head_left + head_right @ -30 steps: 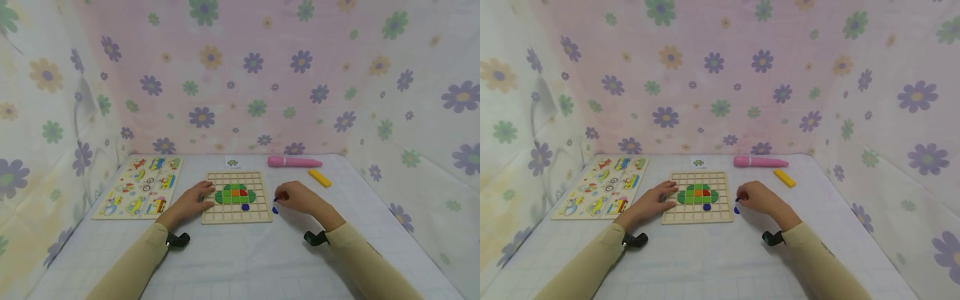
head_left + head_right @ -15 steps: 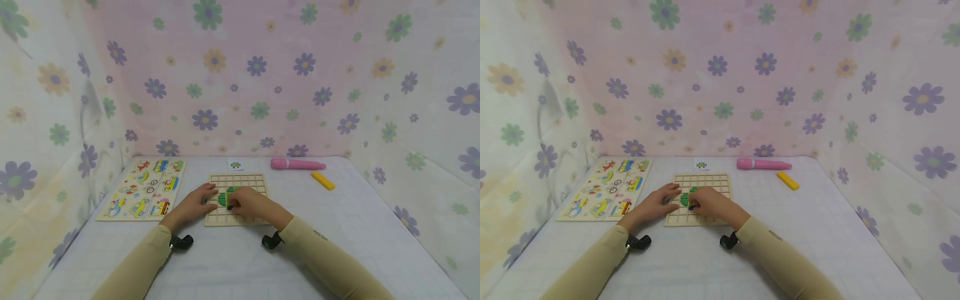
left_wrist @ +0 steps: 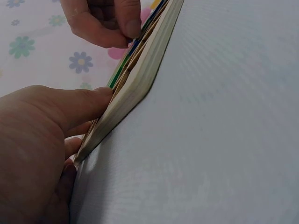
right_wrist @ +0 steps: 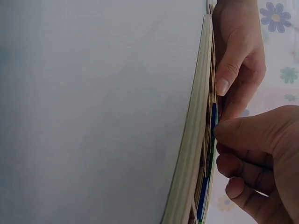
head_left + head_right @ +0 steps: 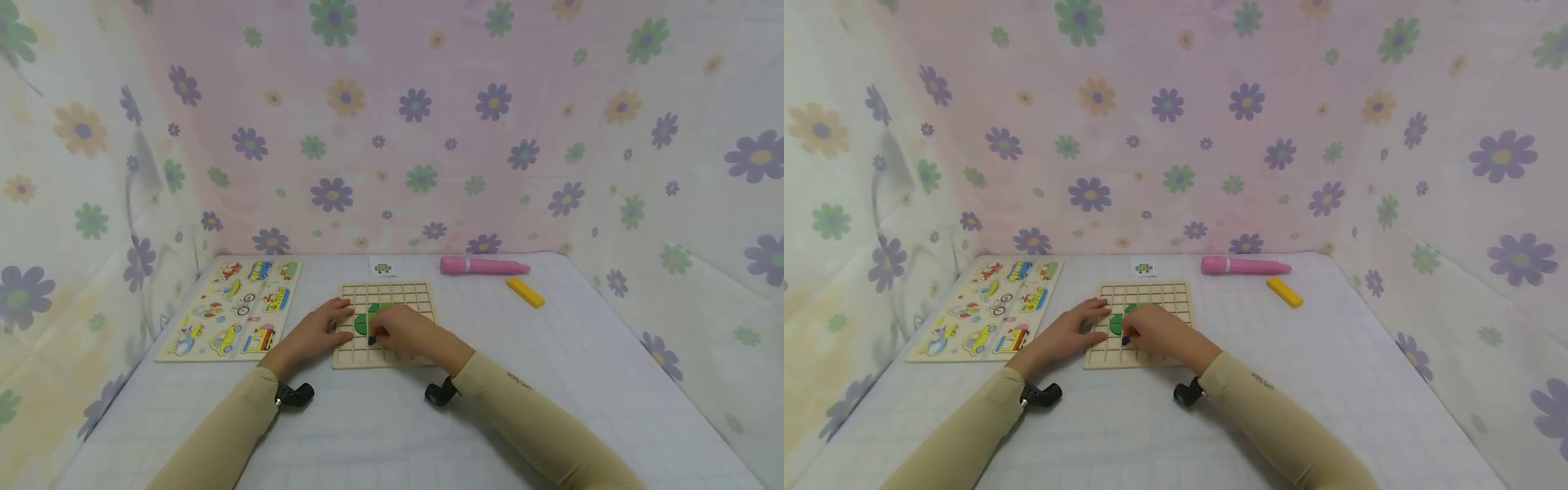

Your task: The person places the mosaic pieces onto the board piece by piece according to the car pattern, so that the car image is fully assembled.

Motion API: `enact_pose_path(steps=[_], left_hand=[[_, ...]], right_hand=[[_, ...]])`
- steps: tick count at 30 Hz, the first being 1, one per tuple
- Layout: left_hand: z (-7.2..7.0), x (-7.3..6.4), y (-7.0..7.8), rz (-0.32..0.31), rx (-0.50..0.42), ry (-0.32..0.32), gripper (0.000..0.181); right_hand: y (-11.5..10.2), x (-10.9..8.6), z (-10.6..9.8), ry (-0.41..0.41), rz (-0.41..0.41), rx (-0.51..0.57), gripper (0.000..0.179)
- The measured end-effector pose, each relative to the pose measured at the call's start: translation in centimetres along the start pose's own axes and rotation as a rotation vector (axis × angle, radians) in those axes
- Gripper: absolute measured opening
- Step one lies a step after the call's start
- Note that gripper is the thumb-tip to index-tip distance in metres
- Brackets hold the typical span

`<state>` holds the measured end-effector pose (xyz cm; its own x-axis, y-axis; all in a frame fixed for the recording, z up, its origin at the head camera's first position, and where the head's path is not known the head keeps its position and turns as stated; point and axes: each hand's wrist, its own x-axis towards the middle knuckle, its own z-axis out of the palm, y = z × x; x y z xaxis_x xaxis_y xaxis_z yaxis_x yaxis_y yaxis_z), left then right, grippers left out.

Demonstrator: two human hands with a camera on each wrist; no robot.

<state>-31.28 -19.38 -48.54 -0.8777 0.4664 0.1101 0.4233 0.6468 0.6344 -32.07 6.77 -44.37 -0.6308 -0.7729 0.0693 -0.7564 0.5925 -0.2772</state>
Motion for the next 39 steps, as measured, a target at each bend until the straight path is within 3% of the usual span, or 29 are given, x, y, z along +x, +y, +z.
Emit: enact_pose_path(steps=[5, 9, 14, 21, 25, 30, 39], left_hand=[[0.0, 0.0, -0.1, 0.010, 0.011, 0.009, 0.061], [0.2, 0.2, -0.5, 0.010, 0.011, 0.003, 0.062], [0.2, 0.2, -0.2, 0.002, 0.007, 0.002, 0.062], [0.1, 0.1, 0.2, -0.005, 0.012, -0.004, 0.062], [0.2, 0.0, 0.2, -0.014, 0.011, 0.006, 0.063], [0.3, -0.1, -0.1, -0.011, 0.003, 0.011, 0.063], [0.4, -0.1, 0.0, -0.009, 0.022, 0.004, 0.062]], right_hand=[[-0.1, -0.2, -0.3, 0.017, -0.036, -0.026, 0.009], [0.2, -1.0, -1.4, 0.053, -0.013, 0.024, 0.005], [2.3, -3.5, -3.4, 0.055, 0.098, 0.077, 0.008], [4.5, -8.5, -5.5, -0.020, 0.270, 0.118, 0.006], [5.2, -10.5, -5.8, -0.072, 0.368, 0.101, 0.010], [6.0, -11.1, -5.0, -0.106, 0.439, 0.104, 0.016], [5.9, -10.3, -3.8, -0.121, 0.388, 0.008, 0.016]])
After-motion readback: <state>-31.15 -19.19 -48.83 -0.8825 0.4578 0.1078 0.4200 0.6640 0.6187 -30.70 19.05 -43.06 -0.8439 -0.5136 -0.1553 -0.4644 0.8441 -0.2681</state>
